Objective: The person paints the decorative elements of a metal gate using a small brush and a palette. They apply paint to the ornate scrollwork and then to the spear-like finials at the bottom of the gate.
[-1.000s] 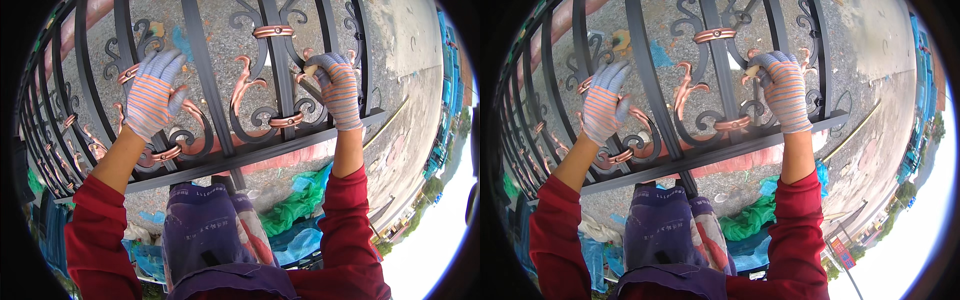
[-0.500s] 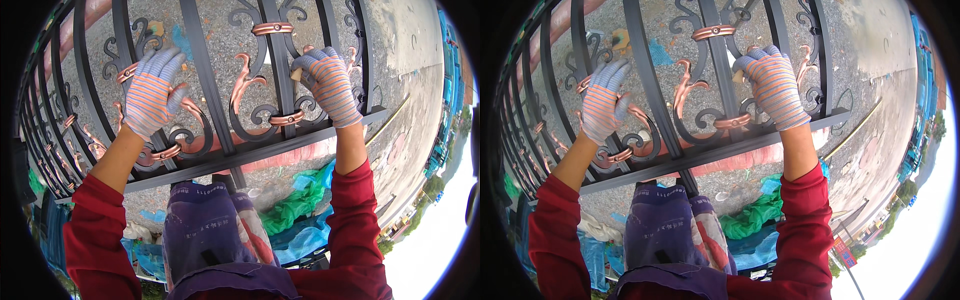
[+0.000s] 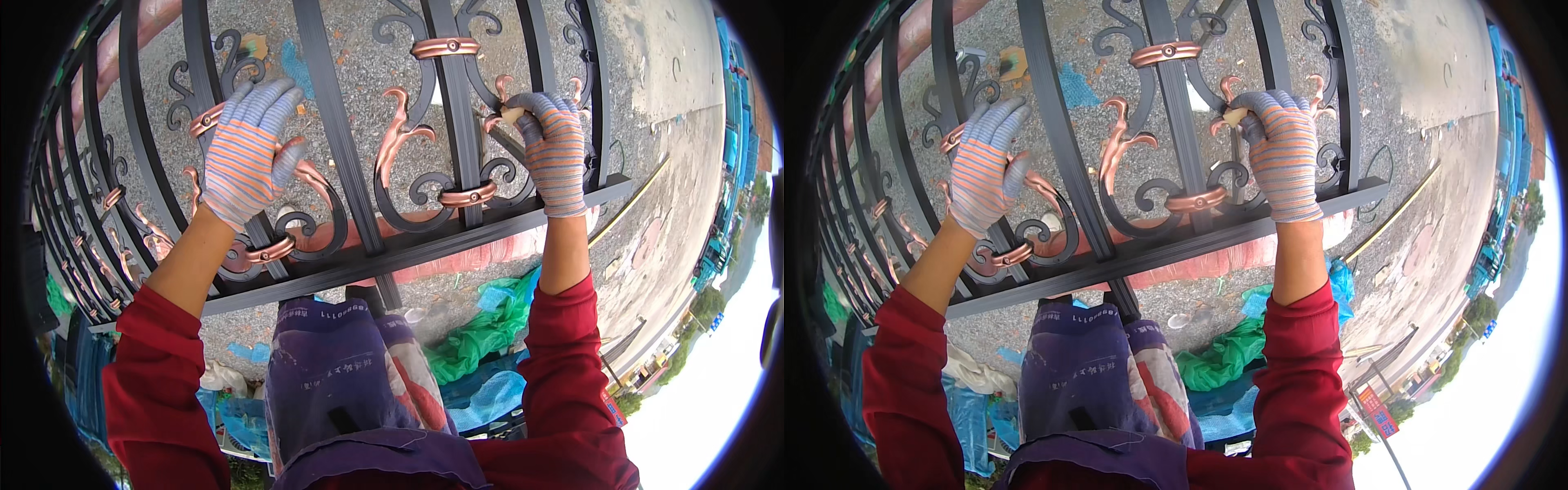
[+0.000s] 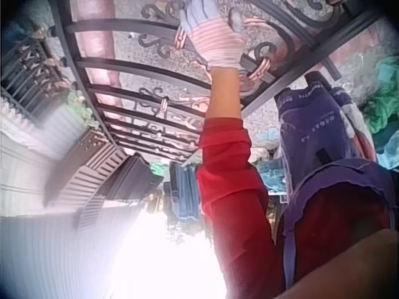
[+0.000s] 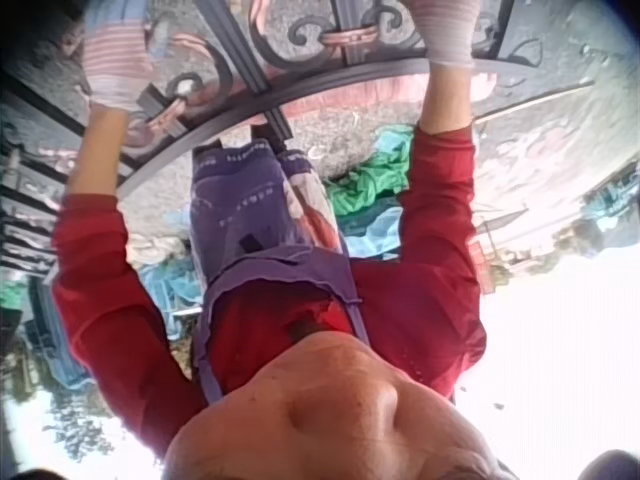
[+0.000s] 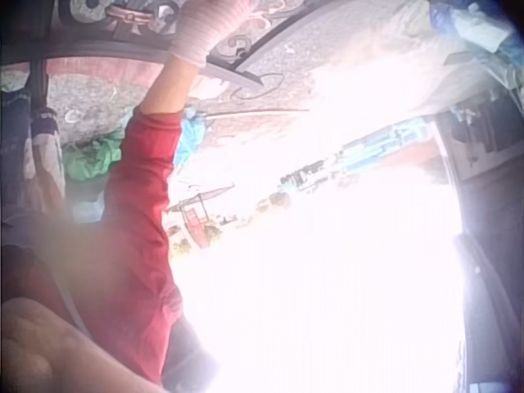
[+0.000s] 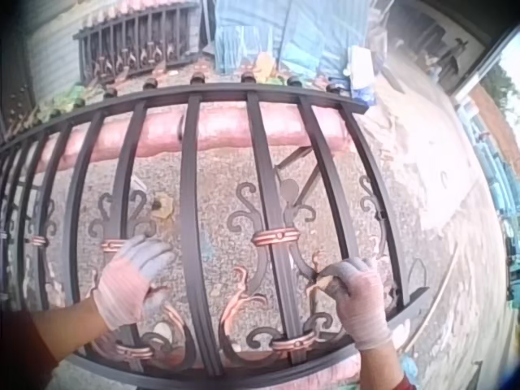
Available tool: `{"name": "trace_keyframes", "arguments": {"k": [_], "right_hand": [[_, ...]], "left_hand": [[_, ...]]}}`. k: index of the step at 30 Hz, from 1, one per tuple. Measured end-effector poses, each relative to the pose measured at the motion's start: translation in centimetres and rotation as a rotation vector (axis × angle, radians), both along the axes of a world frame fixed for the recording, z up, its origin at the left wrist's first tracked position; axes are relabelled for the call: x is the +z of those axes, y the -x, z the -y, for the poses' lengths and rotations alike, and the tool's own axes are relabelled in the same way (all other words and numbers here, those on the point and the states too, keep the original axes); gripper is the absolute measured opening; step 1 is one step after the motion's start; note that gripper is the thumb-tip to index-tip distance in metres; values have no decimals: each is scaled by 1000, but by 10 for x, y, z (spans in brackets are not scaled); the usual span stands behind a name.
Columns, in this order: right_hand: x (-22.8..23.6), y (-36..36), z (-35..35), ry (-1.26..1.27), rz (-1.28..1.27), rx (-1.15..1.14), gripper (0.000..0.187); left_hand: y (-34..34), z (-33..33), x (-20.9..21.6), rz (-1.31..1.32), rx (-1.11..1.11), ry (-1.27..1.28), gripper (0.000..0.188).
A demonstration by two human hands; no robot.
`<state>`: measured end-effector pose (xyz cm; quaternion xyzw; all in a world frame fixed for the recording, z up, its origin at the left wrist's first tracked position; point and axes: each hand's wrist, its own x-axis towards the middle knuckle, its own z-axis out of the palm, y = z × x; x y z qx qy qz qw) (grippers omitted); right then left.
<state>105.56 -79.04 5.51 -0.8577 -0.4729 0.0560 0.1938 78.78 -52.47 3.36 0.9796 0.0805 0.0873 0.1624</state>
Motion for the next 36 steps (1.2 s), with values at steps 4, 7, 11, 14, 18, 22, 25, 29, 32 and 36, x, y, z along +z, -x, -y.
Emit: {"name": "trace_keyframes", "arguments": {"k": [4, 7, 11, 14, 18, 22, 25, 29, 32, 36], "right_hand": [[3, 0, 9, -196, -153, -89, 17], [-9, 3, 1, -48, 39, 40, 14], [0, 0, -7, -218, -43, -42, 16], [0, -3, 4, -261, -150, -128, 16], [-9, 0, -2, -88, -30, 42, 15], [-10, -2, -11, -309, -146, -36, 18], [-1, -1, -6, -357, -265, -146, 18], [-17, 6, -5, -159, -63, -1, 17], [-21, 21, -14, -410, -201, -155, 18], [-5, 49, -19, -467, -225, -264, 19]], "left_hand": [[0, -1, 2, -2, -10, -1, 52], [0, -2, 0, 7, -12, -6, 52], [0, 0, 2, 3, 5, -9, 52], [2, 0, -1, 0, -3, -8, 52], [0, -1, 0, 0, -14, -22, 52], [3, -1, -3, -6, -6, -41, 52], [3, -1, -2, -14, -2, -32, 53], [-2, -1, 2, -14, -9, -35, 53], [1, 1, -1, -38, 18, -18, 52], [-1, 4, 3, -35, 20, -10, 53]]}}
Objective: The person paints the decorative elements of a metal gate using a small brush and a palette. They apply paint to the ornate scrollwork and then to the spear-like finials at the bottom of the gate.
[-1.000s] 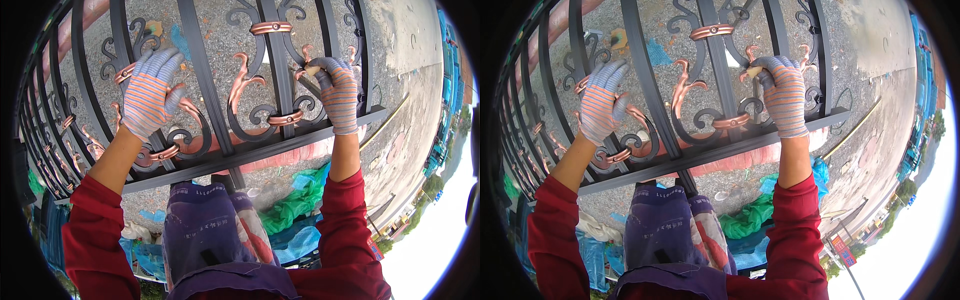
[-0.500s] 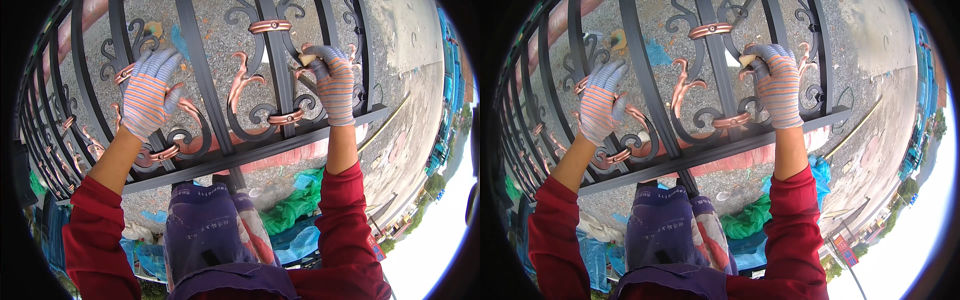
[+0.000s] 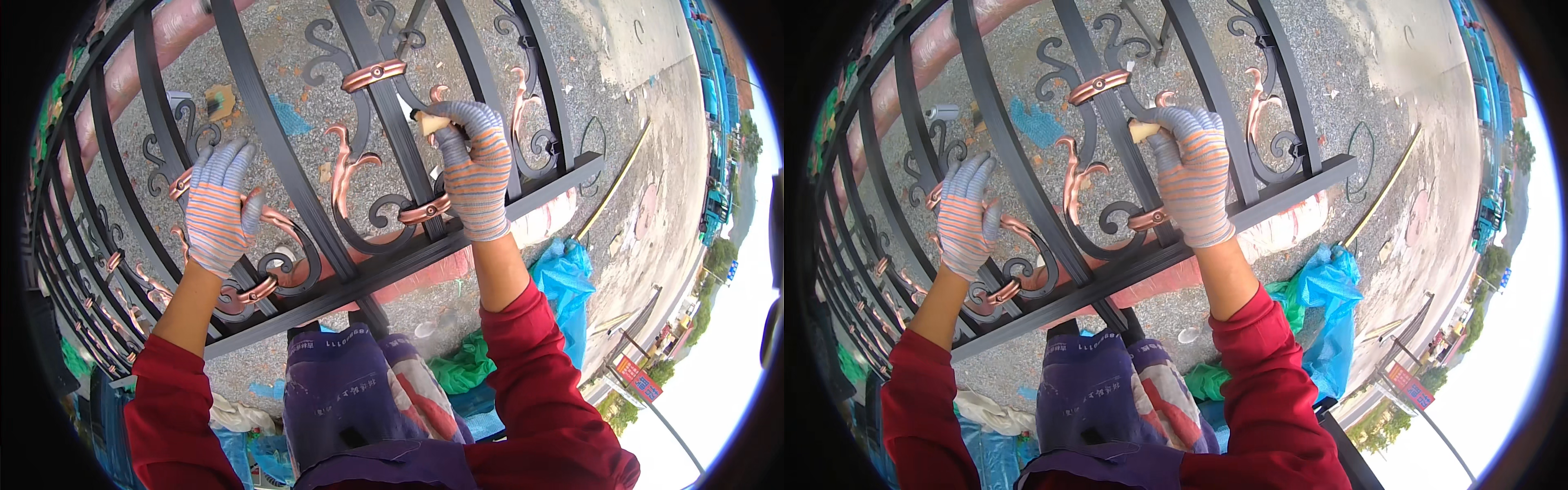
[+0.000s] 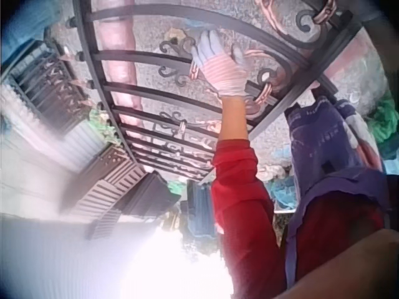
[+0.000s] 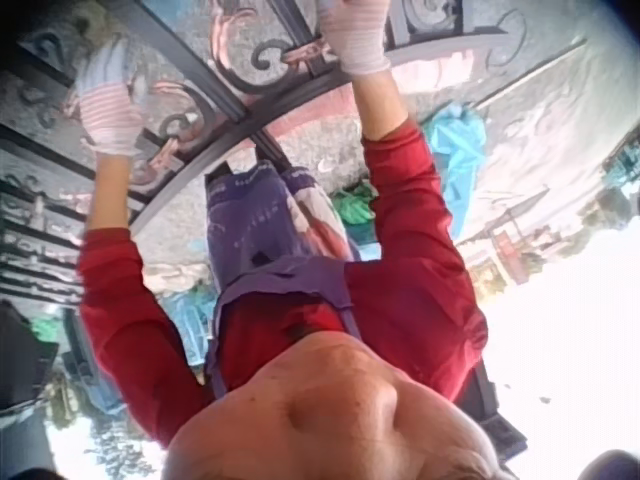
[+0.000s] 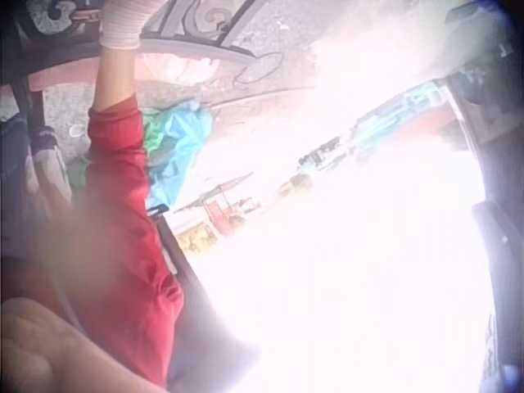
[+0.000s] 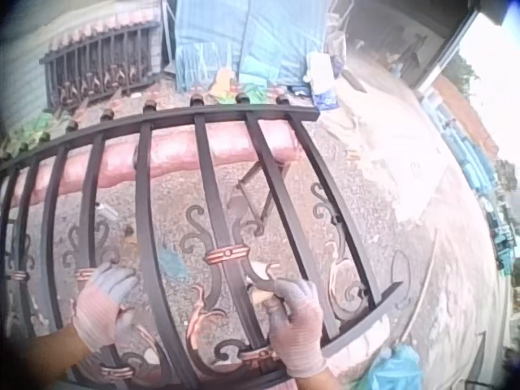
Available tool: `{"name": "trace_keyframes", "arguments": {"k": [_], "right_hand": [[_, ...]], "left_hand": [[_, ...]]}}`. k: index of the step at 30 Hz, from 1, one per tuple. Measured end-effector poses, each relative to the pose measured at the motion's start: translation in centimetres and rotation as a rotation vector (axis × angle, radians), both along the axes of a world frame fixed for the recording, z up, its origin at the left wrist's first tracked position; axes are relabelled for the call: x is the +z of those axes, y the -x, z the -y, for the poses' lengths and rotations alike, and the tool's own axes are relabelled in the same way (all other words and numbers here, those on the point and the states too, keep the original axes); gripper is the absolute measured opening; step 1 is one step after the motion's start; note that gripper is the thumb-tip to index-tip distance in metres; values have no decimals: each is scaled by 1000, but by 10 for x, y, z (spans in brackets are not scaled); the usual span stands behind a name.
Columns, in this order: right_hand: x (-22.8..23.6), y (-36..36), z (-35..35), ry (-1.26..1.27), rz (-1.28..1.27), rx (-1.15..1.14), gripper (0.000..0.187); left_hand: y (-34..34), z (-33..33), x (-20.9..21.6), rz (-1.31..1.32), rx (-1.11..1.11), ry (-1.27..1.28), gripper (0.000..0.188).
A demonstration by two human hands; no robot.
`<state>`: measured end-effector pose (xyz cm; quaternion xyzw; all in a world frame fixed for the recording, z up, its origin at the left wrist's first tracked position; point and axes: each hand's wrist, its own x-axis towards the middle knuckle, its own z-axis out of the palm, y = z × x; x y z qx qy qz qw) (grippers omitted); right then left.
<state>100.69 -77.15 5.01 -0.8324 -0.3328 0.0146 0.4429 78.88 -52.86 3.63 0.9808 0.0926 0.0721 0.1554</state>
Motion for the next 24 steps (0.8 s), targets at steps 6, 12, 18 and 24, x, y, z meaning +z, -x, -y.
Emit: {"name": "trace_keyframes", "arguments": {"k": [6, 12, 18, 24], "right_hand": [[-6, -6, 57, 7, -60, -148, 22], [-15, -110, 99, 88, -131, -446, 18], [-9, -145, 81, 595, 48, -309, 18], [4, -148, 82, 652, 157, -104, 17]], "left_hand": [[-3, -2, 0, 7, -39, -10, 56], [-4, -2, 0, 15, -51, -10, 52], [-4, -1, 0, 1, -50, -26, 50], [-3, -2, -2, -15, -58, -32, 51]]}}
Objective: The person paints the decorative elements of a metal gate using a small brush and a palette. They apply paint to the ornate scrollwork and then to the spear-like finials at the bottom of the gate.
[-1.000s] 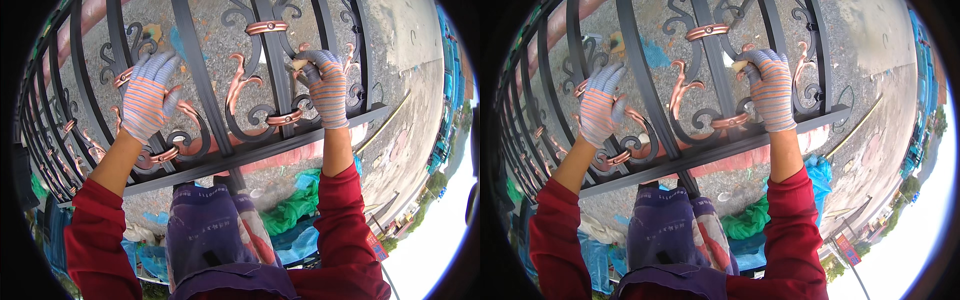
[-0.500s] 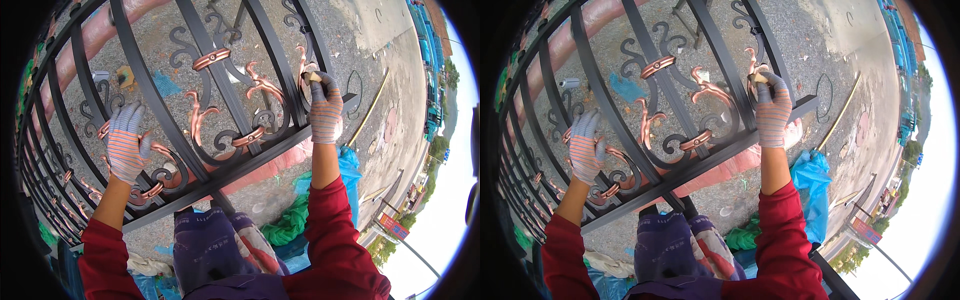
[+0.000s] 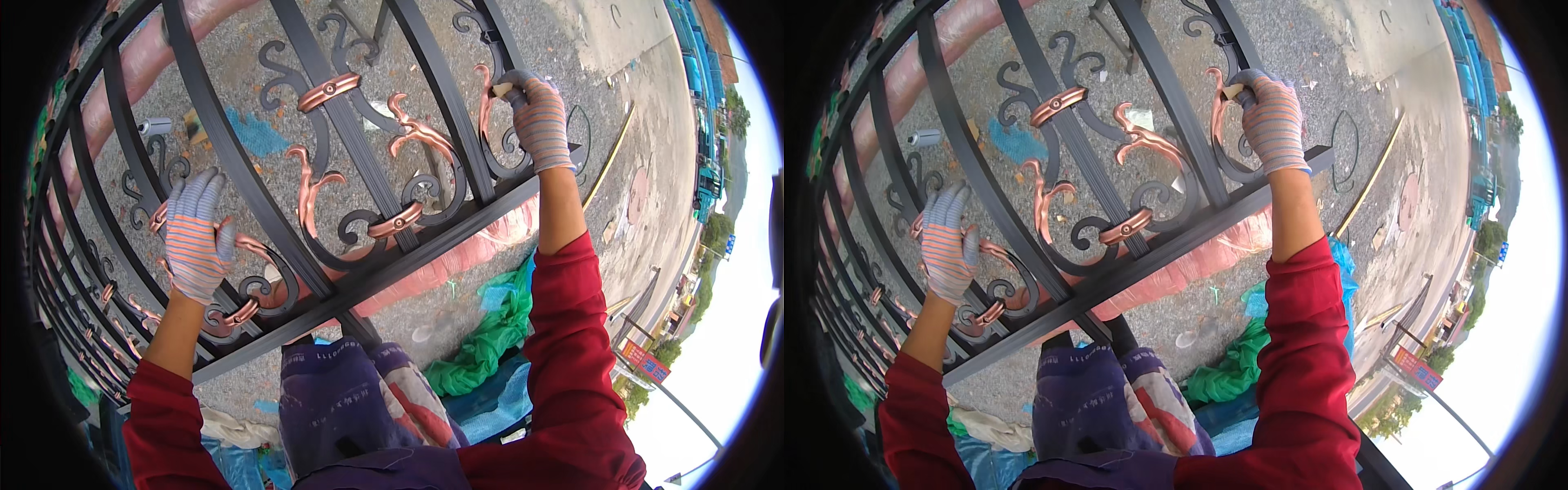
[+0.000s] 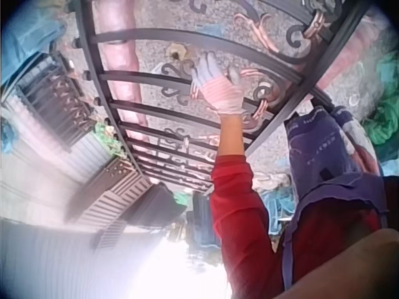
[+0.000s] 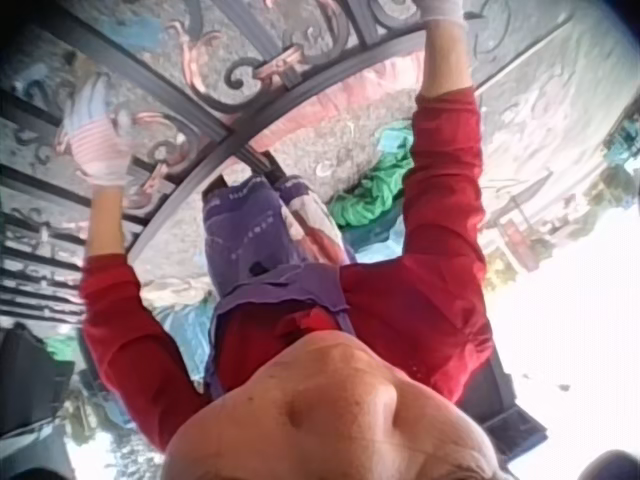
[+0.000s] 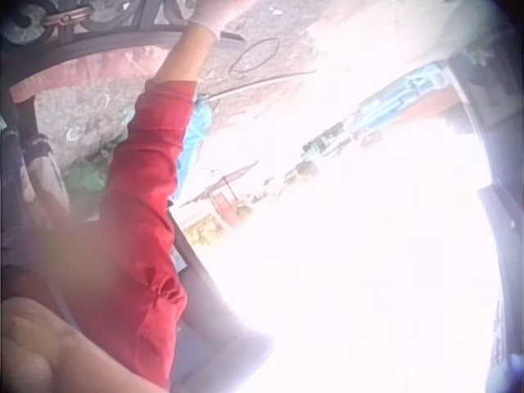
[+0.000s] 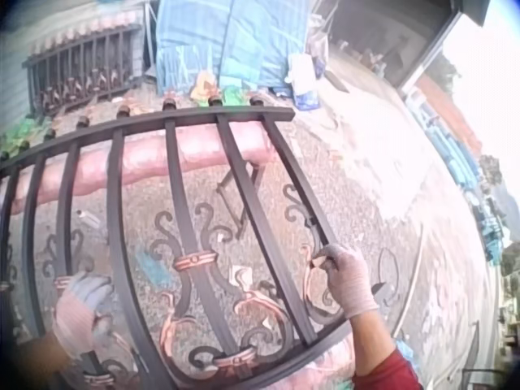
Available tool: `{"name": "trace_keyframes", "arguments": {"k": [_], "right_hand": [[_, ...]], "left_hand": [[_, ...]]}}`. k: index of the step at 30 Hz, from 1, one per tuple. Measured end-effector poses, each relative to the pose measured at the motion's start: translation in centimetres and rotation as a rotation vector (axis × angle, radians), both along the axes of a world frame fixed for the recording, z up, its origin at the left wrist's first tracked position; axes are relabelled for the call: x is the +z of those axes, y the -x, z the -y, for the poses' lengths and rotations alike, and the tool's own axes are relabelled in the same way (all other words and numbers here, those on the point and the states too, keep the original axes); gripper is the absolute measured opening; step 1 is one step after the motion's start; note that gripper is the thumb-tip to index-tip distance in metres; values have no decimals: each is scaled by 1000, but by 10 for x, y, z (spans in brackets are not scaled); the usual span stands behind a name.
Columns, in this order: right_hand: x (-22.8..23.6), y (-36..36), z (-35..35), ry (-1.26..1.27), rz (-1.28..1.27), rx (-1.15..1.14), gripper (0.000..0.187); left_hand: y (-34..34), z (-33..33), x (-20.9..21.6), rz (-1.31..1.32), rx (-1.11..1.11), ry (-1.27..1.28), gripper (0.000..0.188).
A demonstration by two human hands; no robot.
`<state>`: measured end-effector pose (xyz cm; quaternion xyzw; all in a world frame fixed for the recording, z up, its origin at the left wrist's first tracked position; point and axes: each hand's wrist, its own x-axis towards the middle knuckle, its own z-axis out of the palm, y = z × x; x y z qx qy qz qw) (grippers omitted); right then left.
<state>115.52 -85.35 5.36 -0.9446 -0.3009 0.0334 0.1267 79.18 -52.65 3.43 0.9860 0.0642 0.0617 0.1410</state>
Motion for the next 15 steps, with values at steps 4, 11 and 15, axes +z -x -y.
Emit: {"name": "trace_keyframes", "arguments": {"k": [4, 11, 15], "right_hand": [[3, 0, 4, 10, 19, 279, 22], [-6, -24, 16, 34, 85, 175, 21], [-2, -17, 9, 205, 235, 220, 21]], "left_hand": [[0, 1, 1, 15, 4, -6, 50], [2, 0, -1, -23, 14, 17, 52], [3, 0, -3, -21, 17, 12, 53]]}}
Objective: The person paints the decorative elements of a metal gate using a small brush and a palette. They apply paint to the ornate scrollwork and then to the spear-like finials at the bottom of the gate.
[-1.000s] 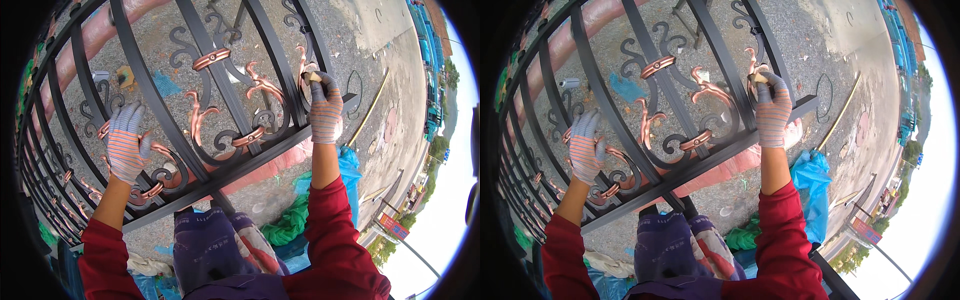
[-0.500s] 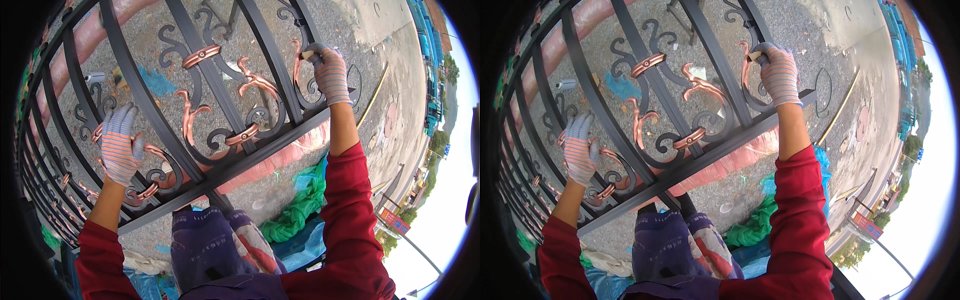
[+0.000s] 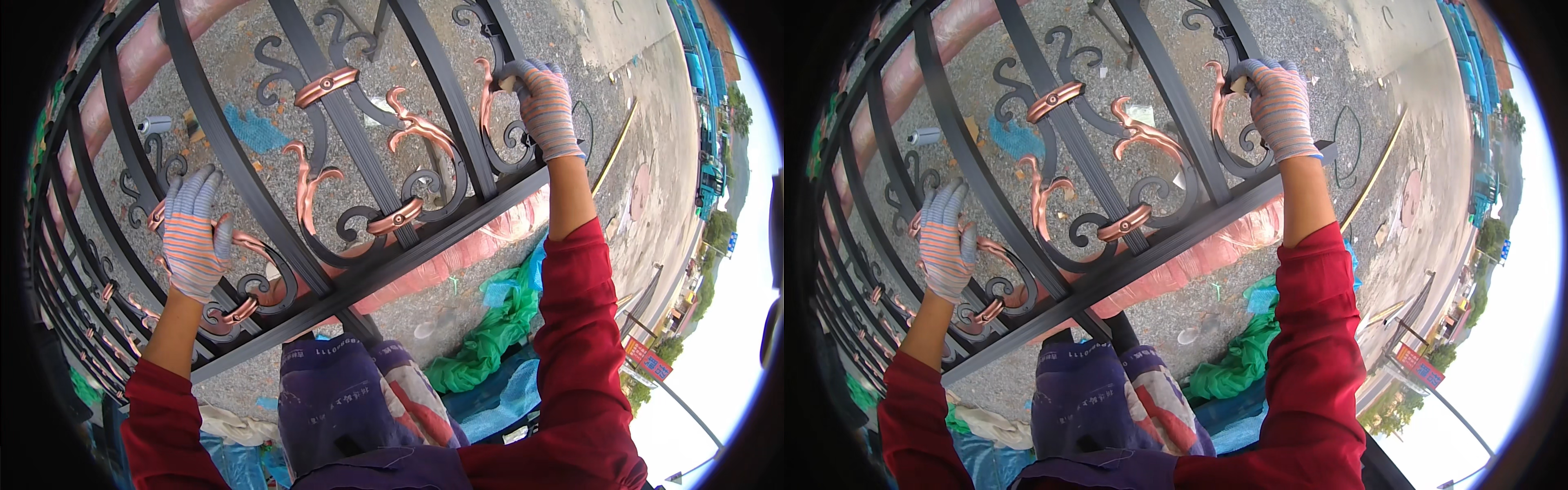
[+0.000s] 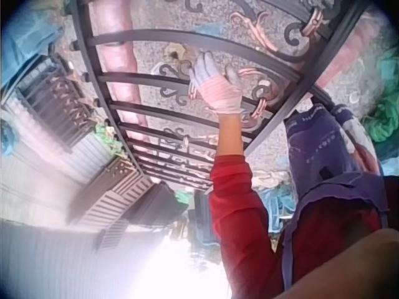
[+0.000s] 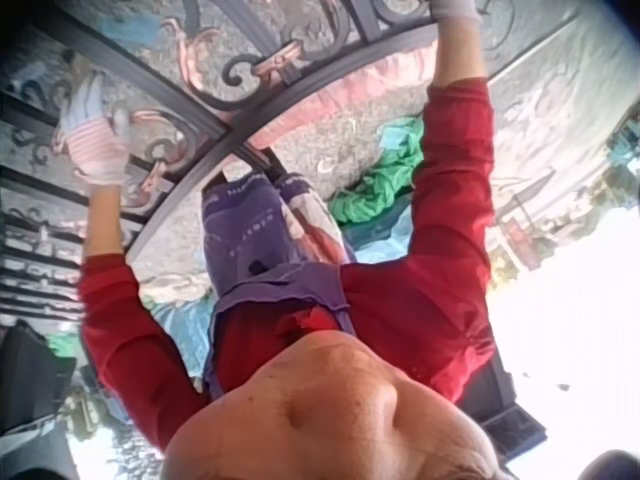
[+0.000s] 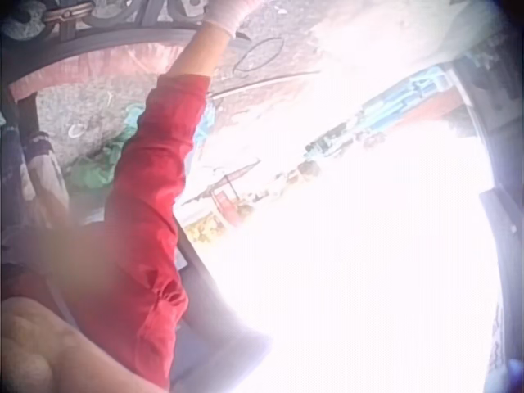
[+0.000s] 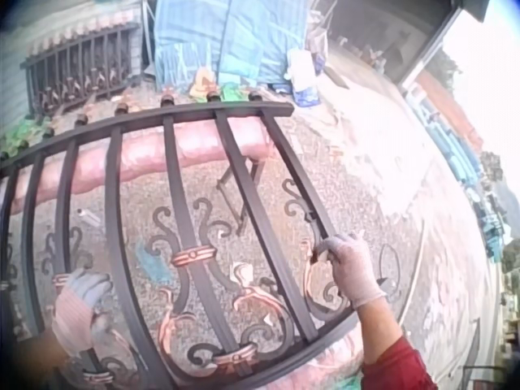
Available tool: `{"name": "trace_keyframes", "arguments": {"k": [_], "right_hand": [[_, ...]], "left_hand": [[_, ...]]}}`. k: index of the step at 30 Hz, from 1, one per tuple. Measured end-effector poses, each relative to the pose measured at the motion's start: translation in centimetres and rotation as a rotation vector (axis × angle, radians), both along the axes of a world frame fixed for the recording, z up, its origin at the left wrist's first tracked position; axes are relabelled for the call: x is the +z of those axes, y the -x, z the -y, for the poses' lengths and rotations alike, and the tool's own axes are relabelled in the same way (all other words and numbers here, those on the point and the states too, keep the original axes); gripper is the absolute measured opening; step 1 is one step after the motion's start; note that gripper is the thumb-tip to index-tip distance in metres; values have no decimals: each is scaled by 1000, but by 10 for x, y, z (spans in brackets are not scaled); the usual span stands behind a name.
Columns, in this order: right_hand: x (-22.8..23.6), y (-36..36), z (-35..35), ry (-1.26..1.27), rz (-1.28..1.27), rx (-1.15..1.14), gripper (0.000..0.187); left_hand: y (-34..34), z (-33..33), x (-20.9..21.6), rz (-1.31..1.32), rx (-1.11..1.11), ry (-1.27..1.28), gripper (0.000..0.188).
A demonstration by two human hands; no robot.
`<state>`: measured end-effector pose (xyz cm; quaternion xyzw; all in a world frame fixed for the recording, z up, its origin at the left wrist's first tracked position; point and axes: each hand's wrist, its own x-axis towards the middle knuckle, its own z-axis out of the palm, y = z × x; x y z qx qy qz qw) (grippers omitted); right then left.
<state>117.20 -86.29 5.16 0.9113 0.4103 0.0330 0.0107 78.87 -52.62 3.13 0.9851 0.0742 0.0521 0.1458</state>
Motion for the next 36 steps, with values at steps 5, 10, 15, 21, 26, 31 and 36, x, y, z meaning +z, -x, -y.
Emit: {"name": "trace_keyframes", "arguments": {"k": [5, 10, 15, 21, 26, 31, 36], "right_hand": [[2, -4, 6, -166, -22, 30, 24], [-1, -7, 4, 11, 21, -20, 26], [-3, -4, 2, -58, -9, 66, 24], [-1, -6, 8, -246, -59, -90, 19], [-2, -1, 1, -108, 59, -190, 21], [2, 3, 0, -180, -5, -92, 18], [0, 14, -3, -155, -119, 141, 24]], "left_hand": [[0, 0, 2, -10, -4, 1, 54], [-3, 2, 3, -1, -1, 3, 54], [2, -1, 0, 4, -2, 0, 54], [-2, 1, 5, 7, 8, 8, 52], [-2, 0, 4, 26, 2, 11, 51], [-2, 0, 3, 38, -8, -26, 50], [-2, 2, 3, 35, -2, -6, 52]]}}
